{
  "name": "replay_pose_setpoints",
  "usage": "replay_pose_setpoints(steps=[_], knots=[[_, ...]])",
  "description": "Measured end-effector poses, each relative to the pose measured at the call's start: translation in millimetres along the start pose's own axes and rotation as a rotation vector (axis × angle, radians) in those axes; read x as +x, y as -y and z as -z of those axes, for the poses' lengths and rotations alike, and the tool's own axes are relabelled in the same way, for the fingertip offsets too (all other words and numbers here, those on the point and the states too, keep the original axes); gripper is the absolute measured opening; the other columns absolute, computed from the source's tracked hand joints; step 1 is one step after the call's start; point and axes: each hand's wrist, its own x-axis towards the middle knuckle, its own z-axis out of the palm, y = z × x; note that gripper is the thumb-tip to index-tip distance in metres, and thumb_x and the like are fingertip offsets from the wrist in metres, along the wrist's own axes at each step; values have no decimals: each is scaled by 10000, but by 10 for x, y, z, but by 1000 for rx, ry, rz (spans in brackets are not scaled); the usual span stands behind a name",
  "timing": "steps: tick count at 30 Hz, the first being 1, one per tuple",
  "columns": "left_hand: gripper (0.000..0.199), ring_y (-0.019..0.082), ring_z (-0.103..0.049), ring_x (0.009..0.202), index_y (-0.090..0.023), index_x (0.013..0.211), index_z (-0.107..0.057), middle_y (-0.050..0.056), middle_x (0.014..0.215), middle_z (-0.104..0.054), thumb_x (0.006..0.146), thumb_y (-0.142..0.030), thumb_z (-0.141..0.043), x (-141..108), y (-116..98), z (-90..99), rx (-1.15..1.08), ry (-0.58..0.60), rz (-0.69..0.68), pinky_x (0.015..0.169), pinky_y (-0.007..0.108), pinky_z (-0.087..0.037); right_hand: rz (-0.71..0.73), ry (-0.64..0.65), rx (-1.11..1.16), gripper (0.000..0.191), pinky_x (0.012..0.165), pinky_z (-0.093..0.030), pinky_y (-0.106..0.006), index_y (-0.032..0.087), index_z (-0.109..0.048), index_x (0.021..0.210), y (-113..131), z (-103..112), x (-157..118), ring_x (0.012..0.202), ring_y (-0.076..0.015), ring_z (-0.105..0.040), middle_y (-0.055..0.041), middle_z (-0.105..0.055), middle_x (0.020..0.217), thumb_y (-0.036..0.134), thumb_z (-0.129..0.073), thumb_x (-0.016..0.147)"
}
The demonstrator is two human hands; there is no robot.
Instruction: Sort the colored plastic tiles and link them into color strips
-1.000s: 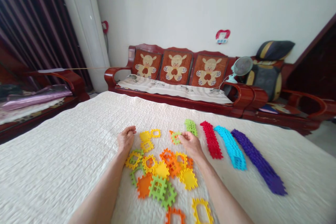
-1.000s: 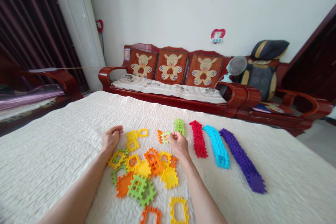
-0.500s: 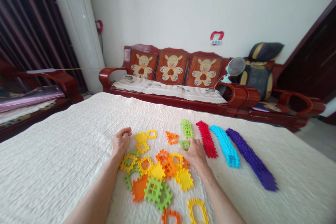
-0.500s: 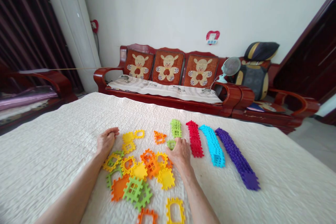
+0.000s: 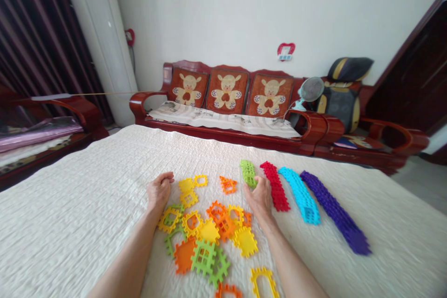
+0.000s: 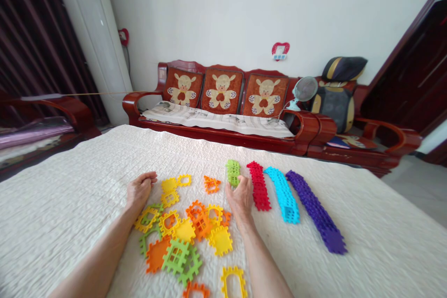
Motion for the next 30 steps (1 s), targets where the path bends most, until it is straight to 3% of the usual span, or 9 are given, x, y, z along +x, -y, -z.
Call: replay_pose_setpoints(steps=[23,30], knots=[[333,176,-653,710,-185,847,-685,19,657,-684,633,-226,-432,40,85,-23,-4,38,-15,720,295,-496,-70,49,-153,470,799,-383,-369,124,-501,1058,20,-48,-15,977,-304,-475,-154,-505,1016,426,-559,702],[334,155,-648,674,-157,830,-677,33,699,-685,625,-211,-420,49,57,-44,-106,35,-6,683,278,-504,-27,-22,-85,487,821,-375,-364,142,-482,1058,-11,-29,-47,989,-287,-455,-141,-474,1034,454,-565,694]])
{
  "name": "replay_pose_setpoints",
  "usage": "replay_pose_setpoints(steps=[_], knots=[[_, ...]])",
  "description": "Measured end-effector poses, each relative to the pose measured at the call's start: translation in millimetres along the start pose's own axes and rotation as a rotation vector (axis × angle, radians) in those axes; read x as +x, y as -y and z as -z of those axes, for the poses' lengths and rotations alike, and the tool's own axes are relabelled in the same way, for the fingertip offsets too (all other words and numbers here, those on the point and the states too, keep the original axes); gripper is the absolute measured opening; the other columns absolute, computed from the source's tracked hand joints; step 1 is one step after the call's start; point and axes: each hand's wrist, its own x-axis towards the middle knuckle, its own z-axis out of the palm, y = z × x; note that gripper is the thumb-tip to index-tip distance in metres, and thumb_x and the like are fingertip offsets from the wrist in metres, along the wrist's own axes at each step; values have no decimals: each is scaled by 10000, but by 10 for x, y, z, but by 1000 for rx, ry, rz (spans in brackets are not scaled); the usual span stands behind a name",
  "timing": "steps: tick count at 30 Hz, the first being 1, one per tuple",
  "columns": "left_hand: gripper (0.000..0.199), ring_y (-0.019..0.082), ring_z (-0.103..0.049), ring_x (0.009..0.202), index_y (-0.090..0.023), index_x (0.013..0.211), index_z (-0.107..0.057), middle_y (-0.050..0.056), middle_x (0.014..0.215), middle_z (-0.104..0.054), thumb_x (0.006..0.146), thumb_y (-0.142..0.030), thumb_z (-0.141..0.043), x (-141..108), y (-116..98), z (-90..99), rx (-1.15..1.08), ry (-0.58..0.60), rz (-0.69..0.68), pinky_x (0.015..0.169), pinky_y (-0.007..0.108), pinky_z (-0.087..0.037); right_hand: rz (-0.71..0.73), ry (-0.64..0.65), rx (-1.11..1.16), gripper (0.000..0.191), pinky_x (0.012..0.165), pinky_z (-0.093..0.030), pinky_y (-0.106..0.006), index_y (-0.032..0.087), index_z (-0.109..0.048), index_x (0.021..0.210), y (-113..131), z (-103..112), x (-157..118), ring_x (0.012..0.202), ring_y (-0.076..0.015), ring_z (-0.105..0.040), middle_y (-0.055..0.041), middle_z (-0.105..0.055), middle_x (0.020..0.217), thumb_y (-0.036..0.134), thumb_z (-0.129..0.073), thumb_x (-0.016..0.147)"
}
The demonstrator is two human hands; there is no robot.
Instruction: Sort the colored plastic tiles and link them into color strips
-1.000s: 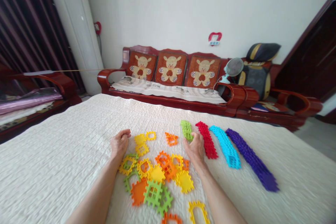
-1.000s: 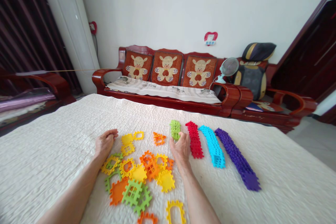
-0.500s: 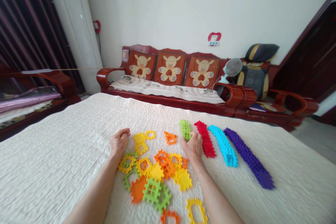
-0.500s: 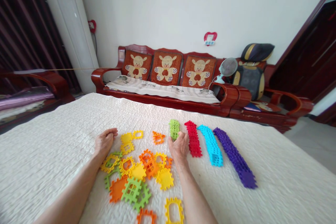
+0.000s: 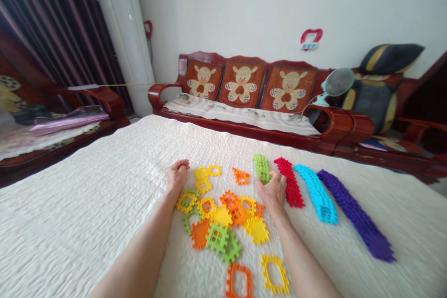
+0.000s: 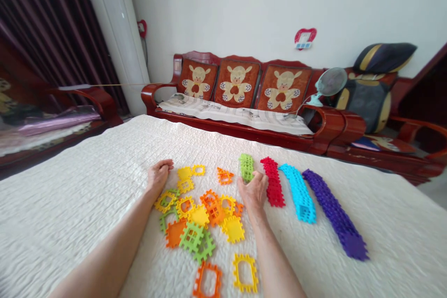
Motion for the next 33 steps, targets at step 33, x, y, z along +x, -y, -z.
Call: replay_pose_setpoints(steps=[33], knots=[[435,117,-535,519,-127,1026,-664,-3,571,-597,744,-418,-507,-1094,-423,106,90,527,-92,512,223,-432,173,371,496,276,822,-471,-310,169,-569,970,-132,827,-994,901,-179,-605,-70,-644,950,211,-448,725]])
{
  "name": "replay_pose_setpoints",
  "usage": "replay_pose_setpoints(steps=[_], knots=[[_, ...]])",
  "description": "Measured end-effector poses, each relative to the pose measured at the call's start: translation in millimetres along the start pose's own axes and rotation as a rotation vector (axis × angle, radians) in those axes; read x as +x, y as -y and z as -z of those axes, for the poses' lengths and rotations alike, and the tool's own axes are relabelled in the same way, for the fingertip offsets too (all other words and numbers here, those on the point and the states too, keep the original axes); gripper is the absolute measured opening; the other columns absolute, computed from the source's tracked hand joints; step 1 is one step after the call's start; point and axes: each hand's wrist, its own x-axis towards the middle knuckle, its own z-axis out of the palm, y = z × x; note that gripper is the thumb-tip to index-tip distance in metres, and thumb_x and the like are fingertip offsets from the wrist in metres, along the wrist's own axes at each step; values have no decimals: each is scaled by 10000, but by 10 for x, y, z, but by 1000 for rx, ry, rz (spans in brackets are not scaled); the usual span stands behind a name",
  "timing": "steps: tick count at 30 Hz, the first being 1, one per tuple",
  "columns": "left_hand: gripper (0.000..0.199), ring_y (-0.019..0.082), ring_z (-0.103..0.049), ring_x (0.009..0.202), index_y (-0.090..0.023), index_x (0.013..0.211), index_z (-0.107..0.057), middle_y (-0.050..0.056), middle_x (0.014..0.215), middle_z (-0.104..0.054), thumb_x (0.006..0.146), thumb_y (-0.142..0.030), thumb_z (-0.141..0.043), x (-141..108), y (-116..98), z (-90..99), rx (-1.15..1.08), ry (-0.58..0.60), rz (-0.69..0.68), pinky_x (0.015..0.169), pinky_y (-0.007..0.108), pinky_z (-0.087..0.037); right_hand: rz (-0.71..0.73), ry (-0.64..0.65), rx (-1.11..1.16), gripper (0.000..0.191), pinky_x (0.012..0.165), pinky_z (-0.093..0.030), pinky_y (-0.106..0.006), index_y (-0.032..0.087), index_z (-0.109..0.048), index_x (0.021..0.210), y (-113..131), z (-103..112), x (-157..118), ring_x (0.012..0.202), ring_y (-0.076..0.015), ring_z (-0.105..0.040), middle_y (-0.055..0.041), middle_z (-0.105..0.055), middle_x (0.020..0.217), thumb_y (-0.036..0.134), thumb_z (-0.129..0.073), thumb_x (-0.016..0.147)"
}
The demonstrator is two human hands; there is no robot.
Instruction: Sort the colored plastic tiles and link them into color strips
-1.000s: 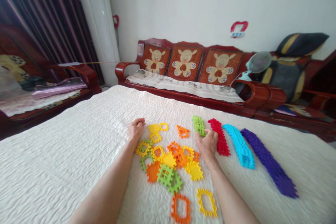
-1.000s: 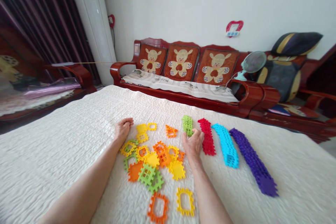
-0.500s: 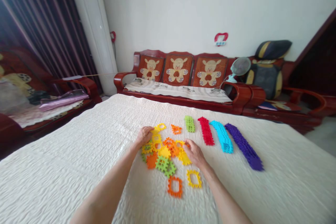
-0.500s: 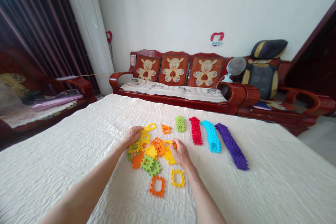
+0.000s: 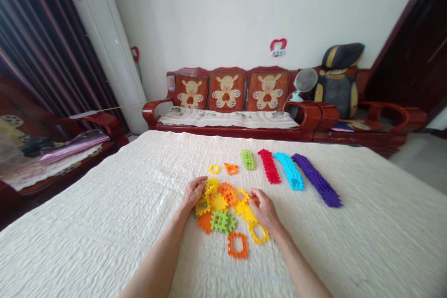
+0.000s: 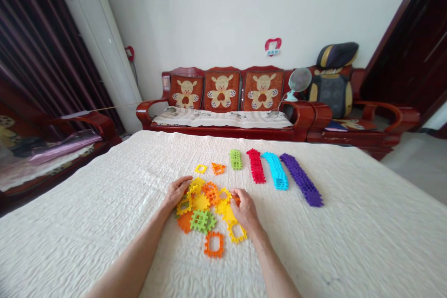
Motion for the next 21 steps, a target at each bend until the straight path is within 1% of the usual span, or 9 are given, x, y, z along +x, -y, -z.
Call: replay_pose_setpoints(steps=[3,5,7,8,11,15,17,19,21], knots=[[474,134,-563,569,-127,1064,-643,13,632,-625,765,-462,-493,12,2,21,32,15,-7,546,239,-447,22,17,25,291,833,-470,-309,178,-550,1009,-8,15,-14,931,-176,-601,-70,-637,991,188,-428,745],[441,172,-610,736,-148,1076,-635,52,816,-675,783,-440,-482,27,-7,14,141,14,-105,674,281,-480,65,31,-1,295,854,-459,-317,176,-543,1029,1,10,-10,954,-179,-590,-75,-628,1015,185,-435,754],[375,197,-601,917,-170,1058,-636,75,1007,-665,796,-386,-477,45,-16,-11,258,37,-235,828,318,-460,107,42,-47,286,871,-444,-325,177,-549,1021,16,0,-5,964,-184,-578,-74,-624,1010,179,-450,753],[342,200,-588,969,-179,1041,-638,77,1056,-652,802,-359,-471,54,-19,-27,302,57,-288,878,328,-441,122,46,-68,277,876,-439,-327,179,-555,1009,24,-4,-2,964,-186,-574,-71,-625,1001,177,-457,751],[296,188,-585,982,-194,1008,-636,72,1050,-651,822,-308,-436,71,-22,-79,353,115,-359,901,329,-436,137,48,-111,259,873,-433,-329,179,-564,986,43,-12,6,957,-190,-567,-67,-625,980,172,-472,744],[301,184,-590,966,-185,1011,-638,77,1052,-650,816,-301,-440,47,-43,-153,292,129,-357,890,317,-441,123,43,-121,271,849,-440,-330,172,-563,988,40,-10,28,926,-189,-567,-64,-623,959,164,-490,727],[304,189,-590,969,-185,1011,-649,72,1046,-655,798,-314,-473,14,-67,-190,224,128,-320,886,307,-438,113,42,-103,289,828,-451,-319,175,-559,1002,19,-10,44,901,-182,-569,-60,-622,944,160,-491,721],[335,181,-610,893,-187,1041,-649,54,946,-675,787,-347,-500,-21,-98,-219,135,145,-235,818,283,-459,104,32,-71,306,815,-462,-307,174,-556,1010,-15,-14,63,890,-175,-573,-59,-619,938,154,-483,714],[399,154,-614,732,-172,1092,-633,29,776,-667,787,-395,-506,-48,-140,-231,47,181,-125,696,252,-472,94,17,-30,314,808,-474,-292,171,-553,1017,-53,-22,82,894,-169,-580,-61,-618,947,156,-473,714]])
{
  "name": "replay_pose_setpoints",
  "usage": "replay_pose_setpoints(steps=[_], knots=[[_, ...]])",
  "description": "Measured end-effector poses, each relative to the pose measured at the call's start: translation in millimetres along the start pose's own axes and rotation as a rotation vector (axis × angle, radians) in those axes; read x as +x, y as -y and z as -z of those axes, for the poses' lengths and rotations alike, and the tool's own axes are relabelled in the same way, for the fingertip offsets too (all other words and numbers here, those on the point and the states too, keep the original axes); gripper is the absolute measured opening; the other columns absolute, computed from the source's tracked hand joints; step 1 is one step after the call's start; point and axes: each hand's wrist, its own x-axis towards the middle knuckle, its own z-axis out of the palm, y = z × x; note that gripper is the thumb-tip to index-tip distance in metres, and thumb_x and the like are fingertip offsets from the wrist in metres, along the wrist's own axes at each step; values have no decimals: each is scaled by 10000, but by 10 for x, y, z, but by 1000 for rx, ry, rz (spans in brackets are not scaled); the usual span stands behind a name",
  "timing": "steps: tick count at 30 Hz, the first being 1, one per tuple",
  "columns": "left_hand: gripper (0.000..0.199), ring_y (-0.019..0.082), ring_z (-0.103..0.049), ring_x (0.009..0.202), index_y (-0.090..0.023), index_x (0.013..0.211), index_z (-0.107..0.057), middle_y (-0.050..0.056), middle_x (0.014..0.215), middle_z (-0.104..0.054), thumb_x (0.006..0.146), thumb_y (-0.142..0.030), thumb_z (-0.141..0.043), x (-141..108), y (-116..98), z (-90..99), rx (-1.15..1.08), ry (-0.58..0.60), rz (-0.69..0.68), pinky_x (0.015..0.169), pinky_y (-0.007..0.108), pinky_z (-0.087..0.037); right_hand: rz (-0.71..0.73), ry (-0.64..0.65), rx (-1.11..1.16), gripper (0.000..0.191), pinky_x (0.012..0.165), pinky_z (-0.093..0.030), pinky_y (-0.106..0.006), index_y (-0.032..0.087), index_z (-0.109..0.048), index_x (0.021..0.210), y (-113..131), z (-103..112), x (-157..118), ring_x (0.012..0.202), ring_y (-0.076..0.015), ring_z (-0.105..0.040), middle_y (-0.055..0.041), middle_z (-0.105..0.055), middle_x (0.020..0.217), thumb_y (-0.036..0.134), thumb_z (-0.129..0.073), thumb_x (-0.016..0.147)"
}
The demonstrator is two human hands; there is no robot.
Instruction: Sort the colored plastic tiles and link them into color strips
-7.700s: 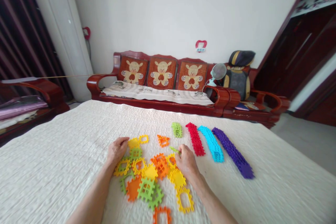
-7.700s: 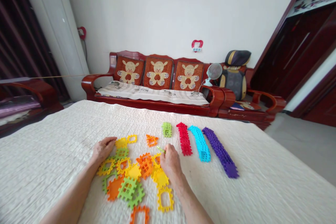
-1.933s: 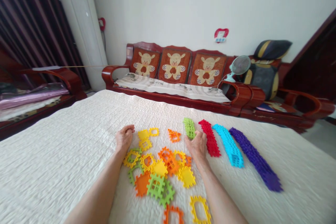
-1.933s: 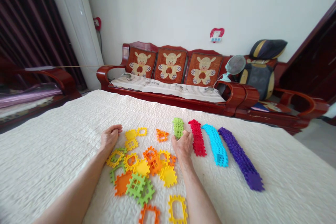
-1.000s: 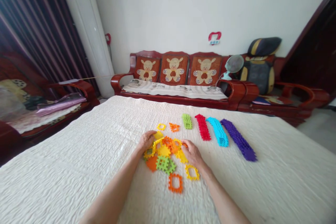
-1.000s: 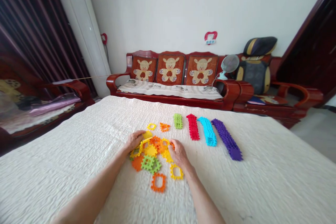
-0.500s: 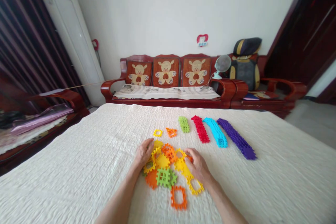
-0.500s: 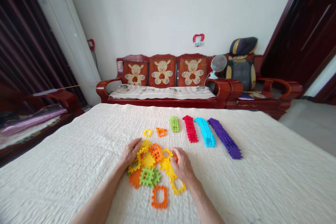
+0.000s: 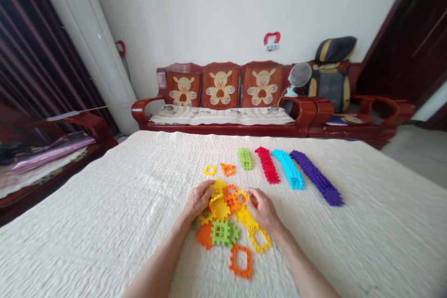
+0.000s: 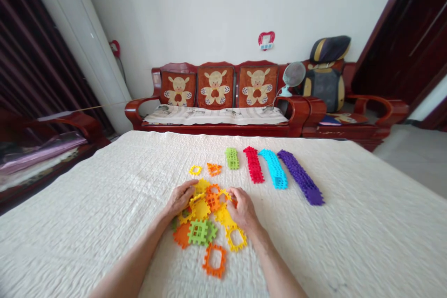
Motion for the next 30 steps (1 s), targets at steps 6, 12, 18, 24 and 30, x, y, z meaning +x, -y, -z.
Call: replay_pose_setpoints(steps=[6,12,18,24,30], knots=[[447,177,-609,861,-168,1082,-636,63,1014,-661,776,-477,-528,-36,-200,124,-199,73,127,733,265,-486,-67,-69,43,282,763,-501,-276,184,-562,1001,-48,-17,13,846,-160,-616,-49,-644,907,208,-451,743],[294,226,-537,1098,-180,893,-691,89,1176,-601,707,-404,-652,0,-110,207,-156,292,-60,947,315,-400,-89,-68,20,289,739,-506,-271,170,-563,1007,-19,-7,18,799,-155,-629,-54,-651,883,239,-450,750],[281,171,-602,858,-160,822,-663,75,993,-658,779,-411,-543,72,98,120,-34,101,-85,777,277,-467,-101,-59,16,290,723,-507,-267,171,-572,999,-17,-10,25,761,-151,-630,-46,-654,859,245,-460,741],[238,183,-599,937,-169,875,-661,79,1024,-653,782,-358,-552,39,33,142,-47,165,-175,860,297,-453,-76,-47,33,287,751,-502,-265,183,-584,1002,-23,-6,19,812,-152,-621,-45,-653,890,238,-445,758],[284,191,-585,1009,-204,964,-675,51,1088,-650,699,-190,-573,52,72,128,30,140,-151,932,310,-424,-65,-28,8,271,746,-499,-279,181,-581,987,-5,14,27,789,-156,-615,-47,-647,887,213,-437,759]])
